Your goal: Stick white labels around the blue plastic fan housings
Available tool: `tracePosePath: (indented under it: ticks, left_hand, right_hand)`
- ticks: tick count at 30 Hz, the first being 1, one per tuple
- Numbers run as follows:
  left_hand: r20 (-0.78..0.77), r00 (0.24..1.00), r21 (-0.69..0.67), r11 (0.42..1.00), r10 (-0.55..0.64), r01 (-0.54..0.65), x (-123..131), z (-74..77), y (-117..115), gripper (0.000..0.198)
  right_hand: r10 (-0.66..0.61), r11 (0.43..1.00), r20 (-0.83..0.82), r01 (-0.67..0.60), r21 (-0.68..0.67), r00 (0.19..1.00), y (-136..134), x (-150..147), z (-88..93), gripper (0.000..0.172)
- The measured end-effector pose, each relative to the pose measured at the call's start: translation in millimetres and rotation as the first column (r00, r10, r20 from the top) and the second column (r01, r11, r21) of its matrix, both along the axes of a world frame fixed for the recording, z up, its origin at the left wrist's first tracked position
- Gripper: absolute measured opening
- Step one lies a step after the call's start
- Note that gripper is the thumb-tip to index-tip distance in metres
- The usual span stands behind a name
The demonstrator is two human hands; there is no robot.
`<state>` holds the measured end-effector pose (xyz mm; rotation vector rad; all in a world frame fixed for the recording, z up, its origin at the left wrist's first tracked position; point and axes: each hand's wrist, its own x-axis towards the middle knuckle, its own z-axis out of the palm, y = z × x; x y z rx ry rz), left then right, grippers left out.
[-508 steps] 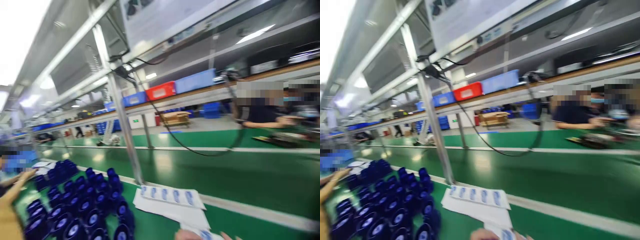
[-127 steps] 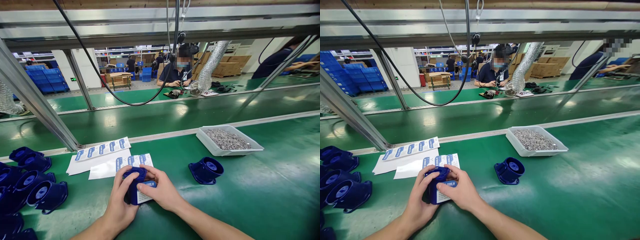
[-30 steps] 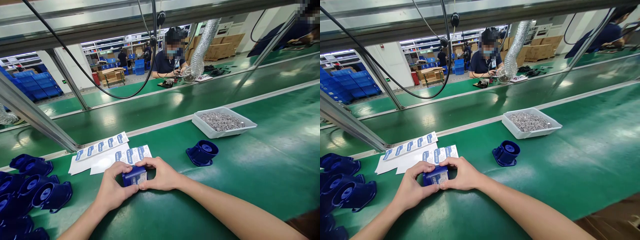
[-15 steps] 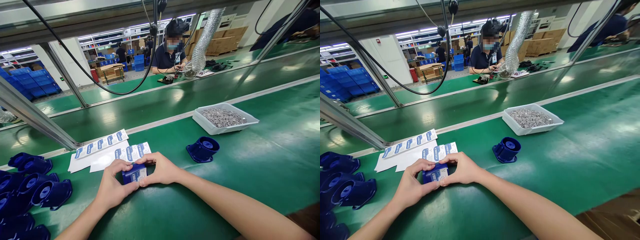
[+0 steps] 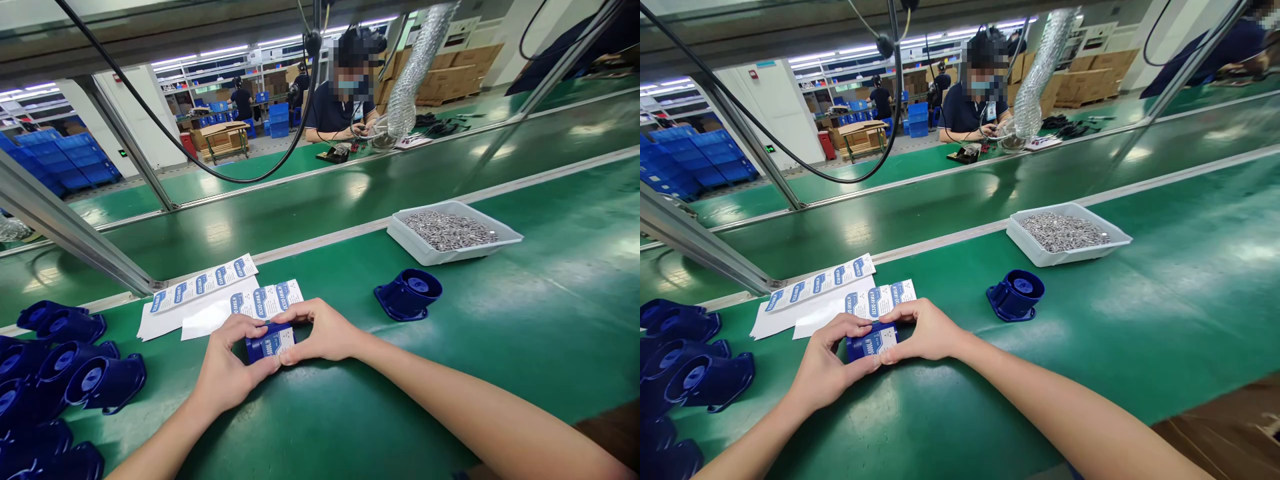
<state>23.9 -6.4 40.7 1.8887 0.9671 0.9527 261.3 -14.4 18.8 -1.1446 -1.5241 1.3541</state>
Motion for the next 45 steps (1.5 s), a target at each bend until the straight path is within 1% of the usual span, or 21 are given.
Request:
tracePosePath:
  ticks: [3, 9, 14, 20, 24, 28, 30, 37, 45]
  left_hand:
    - [0.008, 1.000, -0.023, 1.000, 0.006, -0.005, 0.7, 0.0, 0.4, 0.028]
    - [0.040, 0.999, -0.139, 0.990, 0.026, -0.020, 0.4, -2.1, 0.5, 0.033]
    - [0.047, 0.998, -0.175, 0.984, 0.035, -0.026, 1.5, -2.3, 0.1, 0.034]
    - [0.071, 0.995, -0.230, 0.972, 0.069, -0.051, 3.1, -4.0, 0.5, 0.034]
    - [0.031, 0.996, -0.231, 0.970, 0.080, -0.071, 3.9, -2.8, -2.2, 0.033]
    - [0.015, 0.996, -0.341, 0.937, 0.088, -0.078, 5.3, 0.6, -5.2, 0.040]
    - [0.017, 0.996, -0.368, 0.927, 0.091, -0.078, 5.9, 2.1, -6.0, 0.042]
    - [0.026, 0.996, -0.336, 0.939, 0.086, -0.073, 8.0, 4.0, -6.8, 0.040]
    - [0.044, 0.993, -0.314, 0.945, 0.112, -0.093, 10.4, 0.3, -10.5, 0.042]
  right_hand:
    - [-0.003, 1.000, 0.003, 0.003, 0.016, 1.000, -0.3, 0.3, 0.8, 0.078]
    - [0.000, 1.000, 0.025, -0.001, 0.031, 1.000, -1.2, 0.7, 3.6, 0.071]
    - [-0.003, 0.999, 0.018, 0.003, 0.033, 1.000, -1.2, 0.1, 2.9, 0.070]
    - [0.001, 0.998, -0.099, -0.007, -0.062, 0.995, -2.5, -0.7, -1.4, 0.070]
    - [-0.001, 0.995, -0.132, -0.013, -0.102, 0.991, -4.9, -0.4, -1.4, 0.071]
    - [-0.003, 0.993, -0.151, -0.016, -0.120, 0.989, -5.4, -0.5, -0.1, 0.072]
    - [-0.006, 0.992, -0.154, -0.013, -0.123, 0.988, -4.9, -0.7, -0.4, 0.072]
    - [-0.011, 0.989, -0.191, -0.017, -0.147, 0.981, -4.4, -1.2, -2.7, 0.070]
    - [-0.024, 0.984, -0.201, -0.013, -0.178, 0.979, -4.5, -0.8, -1.6, 0.070]
